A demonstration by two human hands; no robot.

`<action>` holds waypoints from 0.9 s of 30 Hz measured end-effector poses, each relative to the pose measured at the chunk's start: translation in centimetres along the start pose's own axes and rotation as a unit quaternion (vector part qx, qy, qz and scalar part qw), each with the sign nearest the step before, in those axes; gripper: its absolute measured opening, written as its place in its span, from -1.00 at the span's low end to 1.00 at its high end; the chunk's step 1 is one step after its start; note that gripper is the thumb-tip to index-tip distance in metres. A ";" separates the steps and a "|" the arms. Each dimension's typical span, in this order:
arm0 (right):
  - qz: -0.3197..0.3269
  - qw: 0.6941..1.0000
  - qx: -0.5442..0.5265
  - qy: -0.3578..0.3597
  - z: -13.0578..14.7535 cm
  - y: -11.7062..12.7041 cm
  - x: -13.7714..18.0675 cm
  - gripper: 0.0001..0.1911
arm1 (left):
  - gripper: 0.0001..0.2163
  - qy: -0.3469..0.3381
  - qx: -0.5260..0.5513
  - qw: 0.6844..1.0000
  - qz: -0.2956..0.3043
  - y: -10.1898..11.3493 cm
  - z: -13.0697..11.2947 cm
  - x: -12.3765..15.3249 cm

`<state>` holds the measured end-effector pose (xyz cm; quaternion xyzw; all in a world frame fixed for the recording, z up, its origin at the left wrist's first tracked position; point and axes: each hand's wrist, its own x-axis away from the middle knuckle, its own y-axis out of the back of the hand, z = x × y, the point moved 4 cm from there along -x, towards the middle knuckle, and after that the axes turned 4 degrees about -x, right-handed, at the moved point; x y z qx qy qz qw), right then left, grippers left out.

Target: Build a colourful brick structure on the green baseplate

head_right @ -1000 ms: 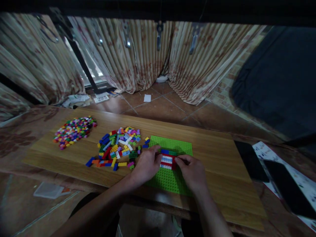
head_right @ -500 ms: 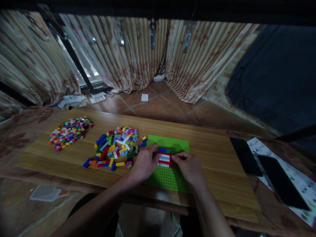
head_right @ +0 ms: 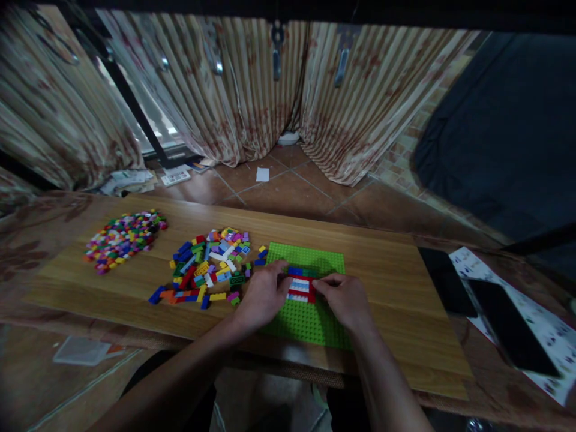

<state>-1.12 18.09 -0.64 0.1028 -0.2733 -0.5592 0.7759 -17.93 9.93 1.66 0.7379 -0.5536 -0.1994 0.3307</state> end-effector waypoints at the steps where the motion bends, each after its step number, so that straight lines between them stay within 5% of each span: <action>1: 0.000 1.000 0.002 0.001 0.0 0.0 -0.1 -0.72 | -0.72 0.002 0.000 1.000 0.000 0.0 0.0 0.0; 20: 0.004 0.999 0.009 0.054 0.1 -0.5 -0.3 -0.75 | -0.67 0.000 -0.012 1.000 -0.009 -0.2 0.4 -0.5; 24: 0.025 0.998 -0.049 0.012 0.0 0.6 0.0 -0.66 | -0.68 0.009 0.002 1.000 -0.004 0.0 0.8 -0.7; 27: -0.024 0.998 -0.064 0.007 0.3 2.1 0.1 -0.59 | -0.68 0.015 0.026 1.000 0.002 0.2 1.2 -0.8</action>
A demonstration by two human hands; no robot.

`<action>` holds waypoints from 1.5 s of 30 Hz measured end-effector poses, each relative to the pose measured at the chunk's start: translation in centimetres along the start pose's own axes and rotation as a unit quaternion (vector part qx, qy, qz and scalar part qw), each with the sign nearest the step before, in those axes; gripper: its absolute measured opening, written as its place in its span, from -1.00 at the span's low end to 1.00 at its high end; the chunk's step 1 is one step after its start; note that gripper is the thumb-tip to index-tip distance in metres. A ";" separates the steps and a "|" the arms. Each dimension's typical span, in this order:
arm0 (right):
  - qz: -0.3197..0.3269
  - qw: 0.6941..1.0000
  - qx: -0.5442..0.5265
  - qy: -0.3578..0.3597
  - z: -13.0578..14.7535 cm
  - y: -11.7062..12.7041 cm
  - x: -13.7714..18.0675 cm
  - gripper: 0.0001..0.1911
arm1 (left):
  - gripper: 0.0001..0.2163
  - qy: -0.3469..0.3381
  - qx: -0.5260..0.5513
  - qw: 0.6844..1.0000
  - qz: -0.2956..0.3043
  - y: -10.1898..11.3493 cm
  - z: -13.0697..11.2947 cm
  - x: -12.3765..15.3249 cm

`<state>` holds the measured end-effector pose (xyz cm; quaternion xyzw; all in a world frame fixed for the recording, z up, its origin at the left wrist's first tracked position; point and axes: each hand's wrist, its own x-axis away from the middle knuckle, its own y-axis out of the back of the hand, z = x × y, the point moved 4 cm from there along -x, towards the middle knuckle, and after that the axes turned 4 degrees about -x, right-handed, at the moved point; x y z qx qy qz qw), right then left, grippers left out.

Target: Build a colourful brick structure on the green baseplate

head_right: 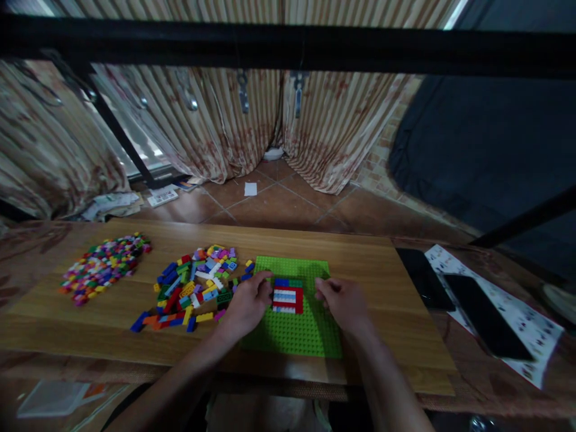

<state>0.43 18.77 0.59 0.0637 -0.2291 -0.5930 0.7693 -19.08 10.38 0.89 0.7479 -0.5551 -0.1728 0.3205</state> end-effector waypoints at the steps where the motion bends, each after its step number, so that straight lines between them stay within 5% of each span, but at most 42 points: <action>1: -0.022 1.000 0.004 0.009 0.2 0.4 0.0 -0.58 | -0.68 -0.002 0.011 1.000 0.000 0.0 0.1 0.0; 11: -0.099 0.977 0.084 0.168 2.0 -0.6 1.5 -0.68 | -0.71 -0.006 0.085 0.993 -0.080 1.7 0.7 0.2; 17: -0.106 0.969 0.059 0.217 3.2 -2.4 3.0 -0.71 | -0.72 -0.005 0.240 0.947 -0.211 7.0 2.5 -0.7; 21: -0.034 0.949 0.077 0.304 4.1 -5.9 4.8 -0.77 | -0.73 0.012 0.337 0.894 -0.295 10.8 4.6 -0.9; 26: 0.074 0.899 0.120 0.415 4.3 -11.3 7.6 -0.82 | -0.71 0.052 0.399 0.864 -0.302 12.4 5.7 -0.5; 31: 0.094 0.870 0.182 0.448 3.6 -15.0 8.7 -0.83 | -0.70 0.059 0.409 0.856 -0.311 12.8 6.0 0.1; 45: 0.034 0.864 0.199 0.462 3.1 -17.1 8.6 -0.81 | -0.76 0.060 0.432 0.837 -0.330 14.5 7.0 0.9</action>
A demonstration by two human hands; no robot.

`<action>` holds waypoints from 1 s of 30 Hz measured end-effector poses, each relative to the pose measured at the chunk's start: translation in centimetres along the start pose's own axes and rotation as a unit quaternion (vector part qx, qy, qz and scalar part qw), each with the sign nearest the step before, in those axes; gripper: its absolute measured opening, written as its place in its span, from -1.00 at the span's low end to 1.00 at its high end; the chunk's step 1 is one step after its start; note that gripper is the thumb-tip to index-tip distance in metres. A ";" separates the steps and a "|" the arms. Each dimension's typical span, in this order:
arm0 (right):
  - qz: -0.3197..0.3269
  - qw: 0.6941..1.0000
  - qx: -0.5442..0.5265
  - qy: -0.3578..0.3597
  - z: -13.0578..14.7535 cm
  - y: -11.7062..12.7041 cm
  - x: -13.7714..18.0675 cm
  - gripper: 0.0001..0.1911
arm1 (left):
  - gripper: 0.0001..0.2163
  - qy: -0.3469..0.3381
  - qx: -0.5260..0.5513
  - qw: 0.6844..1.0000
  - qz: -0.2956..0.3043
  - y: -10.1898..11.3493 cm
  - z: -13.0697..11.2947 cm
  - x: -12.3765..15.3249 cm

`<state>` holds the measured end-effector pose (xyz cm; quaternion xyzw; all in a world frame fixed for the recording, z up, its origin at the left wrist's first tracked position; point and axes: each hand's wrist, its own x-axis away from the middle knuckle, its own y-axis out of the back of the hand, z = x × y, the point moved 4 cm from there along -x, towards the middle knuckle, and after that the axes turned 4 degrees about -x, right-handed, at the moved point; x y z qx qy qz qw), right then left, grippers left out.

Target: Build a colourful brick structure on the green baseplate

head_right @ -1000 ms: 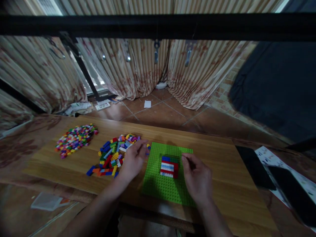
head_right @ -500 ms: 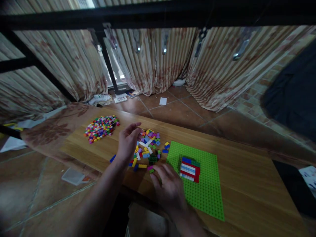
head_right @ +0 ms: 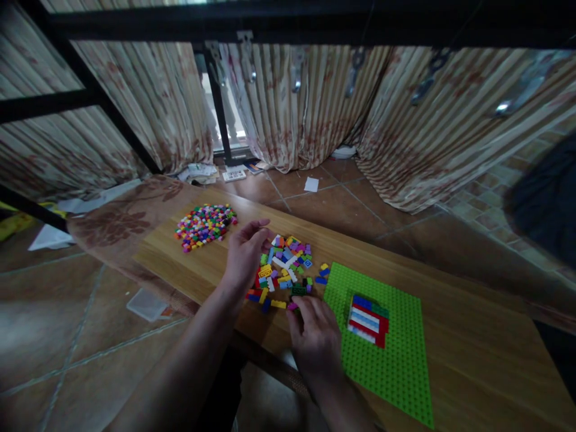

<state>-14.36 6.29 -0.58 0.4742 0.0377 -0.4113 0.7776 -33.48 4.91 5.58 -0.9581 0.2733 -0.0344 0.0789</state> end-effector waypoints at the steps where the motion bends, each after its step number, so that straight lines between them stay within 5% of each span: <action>1: -0.004 1.000 -0.005 0.002 0.0 0.1 -0.1 -0.81 | -0.75 0.001 0.001 1.000 -0.005 0.2 -0.1 -0.1; 6: -0.017 1.000 0.015 0.005 -0.7 1.0 -0.9 -0.75 | -0.74 0.015 0.028 0.999 -0.005 0.7 -0.2 -0.4; 13: 0.048 0.990 0.128 0.025 -2.3 0.7 -2.0 -0.63 | -0.75 0.024 0.034 0.999 0.003 0.6 -0.1 -0.4; 24: 0.019 0.997 0.078 0.021 -1.8 1.0 -2.0 -0.76 | -0.72 0.036 0.099 0.994 -0.042 2.3 -0.5 -1.4; 27: 0.014 0.997 0.069 0.020 -2.0 1.0 -1.8 -0.77 | -0.69 0.027 0.042 0.997 -0.057 3.2 -0.4 -2.1; 30: 0.017 0.998 0.065 0.021 -2.4 0.9 -1.5 -0.79 | -0.72 -0.012 -0.128 0.991 -0.037 4.2 -0.4 -2.9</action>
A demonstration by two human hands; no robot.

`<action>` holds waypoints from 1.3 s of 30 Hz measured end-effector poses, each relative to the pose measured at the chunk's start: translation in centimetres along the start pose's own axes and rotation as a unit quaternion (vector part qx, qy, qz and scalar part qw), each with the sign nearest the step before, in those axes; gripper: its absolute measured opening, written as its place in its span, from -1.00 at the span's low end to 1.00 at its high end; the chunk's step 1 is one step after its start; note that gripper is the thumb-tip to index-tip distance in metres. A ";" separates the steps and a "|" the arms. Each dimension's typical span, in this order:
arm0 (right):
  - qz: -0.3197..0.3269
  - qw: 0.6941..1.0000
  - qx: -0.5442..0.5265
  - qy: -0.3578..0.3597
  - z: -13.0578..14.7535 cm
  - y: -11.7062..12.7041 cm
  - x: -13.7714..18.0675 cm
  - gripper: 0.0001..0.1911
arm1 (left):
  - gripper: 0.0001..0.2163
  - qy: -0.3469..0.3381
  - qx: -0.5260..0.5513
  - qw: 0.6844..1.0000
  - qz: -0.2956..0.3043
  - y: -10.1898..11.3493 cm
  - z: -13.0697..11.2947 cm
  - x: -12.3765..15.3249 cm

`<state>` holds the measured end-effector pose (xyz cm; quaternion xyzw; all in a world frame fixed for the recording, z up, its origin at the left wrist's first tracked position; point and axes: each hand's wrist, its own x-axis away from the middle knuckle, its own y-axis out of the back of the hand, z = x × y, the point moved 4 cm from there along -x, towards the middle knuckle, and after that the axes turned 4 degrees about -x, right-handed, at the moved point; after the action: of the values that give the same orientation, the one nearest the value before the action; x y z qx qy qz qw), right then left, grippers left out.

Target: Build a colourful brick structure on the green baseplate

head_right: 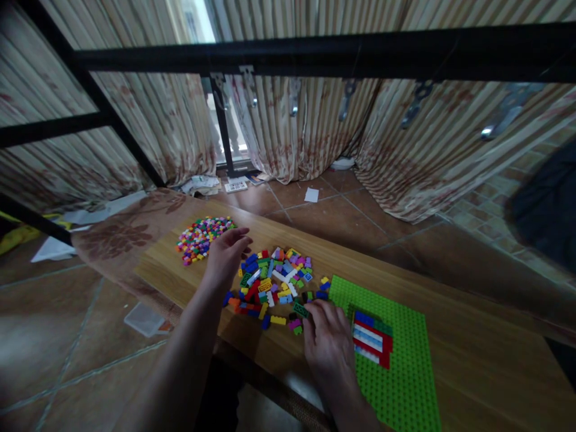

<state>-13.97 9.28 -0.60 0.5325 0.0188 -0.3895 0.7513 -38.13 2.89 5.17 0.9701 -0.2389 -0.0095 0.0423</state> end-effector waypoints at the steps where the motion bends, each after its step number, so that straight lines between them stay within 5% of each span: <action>1: 0.001 1.000 -0.001 0.003 -0.1 0.0 0.1 -0.79 | -0.74 -0.020 -0.074 0.997 0.017 0.2 0.1 -0.2; 8: 0.003 1.000 0.010 0.020 -0.5 0.1 0.5 -0.80 | -0.86 -0.038 -0.439 0.884 0.159 -0.1 1.1 0.3; 17: 0.015 1.000 0.000 -0.004 0.1 0.1 0.6 -0.80 | -0.81 -0.046 -0.587 0.796 0.140 -1.5 1.0 1.9; 39: 0.002 0.993 -0.093 -0.074 1.4 1.7 0.0 -0.85 | -0.75 -0.065 -0.649 0.733 0.191 -3.3 0.1 2.5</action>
<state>-13.50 8.41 1.32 0.4301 -0.0018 -0.4228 0.7976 -34.44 4.61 4.82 0.6376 -0.3573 -0.2169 0.6471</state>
